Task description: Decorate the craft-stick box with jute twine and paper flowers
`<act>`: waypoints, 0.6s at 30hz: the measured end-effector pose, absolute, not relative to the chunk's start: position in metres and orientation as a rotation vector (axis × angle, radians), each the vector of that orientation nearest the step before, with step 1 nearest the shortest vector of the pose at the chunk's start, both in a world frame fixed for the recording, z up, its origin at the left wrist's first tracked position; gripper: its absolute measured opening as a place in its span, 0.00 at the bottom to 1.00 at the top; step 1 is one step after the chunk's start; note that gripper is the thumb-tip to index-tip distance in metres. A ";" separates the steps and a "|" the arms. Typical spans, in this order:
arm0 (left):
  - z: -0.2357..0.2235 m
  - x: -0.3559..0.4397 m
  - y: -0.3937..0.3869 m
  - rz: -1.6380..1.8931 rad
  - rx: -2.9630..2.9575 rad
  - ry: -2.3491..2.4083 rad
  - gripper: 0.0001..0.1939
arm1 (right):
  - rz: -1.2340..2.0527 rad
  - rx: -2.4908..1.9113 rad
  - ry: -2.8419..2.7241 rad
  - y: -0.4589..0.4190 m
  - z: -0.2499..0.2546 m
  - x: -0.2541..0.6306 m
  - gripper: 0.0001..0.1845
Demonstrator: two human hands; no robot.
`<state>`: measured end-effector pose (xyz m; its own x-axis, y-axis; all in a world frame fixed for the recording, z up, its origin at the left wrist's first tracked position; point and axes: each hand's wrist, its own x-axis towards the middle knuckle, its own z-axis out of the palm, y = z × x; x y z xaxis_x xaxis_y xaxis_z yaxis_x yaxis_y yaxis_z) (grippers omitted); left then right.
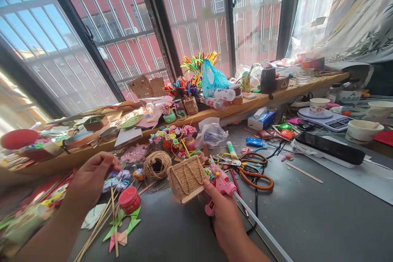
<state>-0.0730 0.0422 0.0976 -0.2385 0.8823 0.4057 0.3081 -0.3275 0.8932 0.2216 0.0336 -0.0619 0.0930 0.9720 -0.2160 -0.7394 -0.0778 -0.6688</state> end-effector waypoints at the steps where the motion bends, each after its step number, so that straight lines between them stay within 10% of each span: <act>1: 0.110 -0.073 0.044 1.616 1.597 1.406 0.25 | 1.477 -0.766 -0.395 0.033 -0.061 0.222 0.33; 18: 0.078 -0.033 0.044 0.751 2.468 1.589 0.18 | 1.493 -0.743 -0.411 0.036 -0.054 0.218 0.38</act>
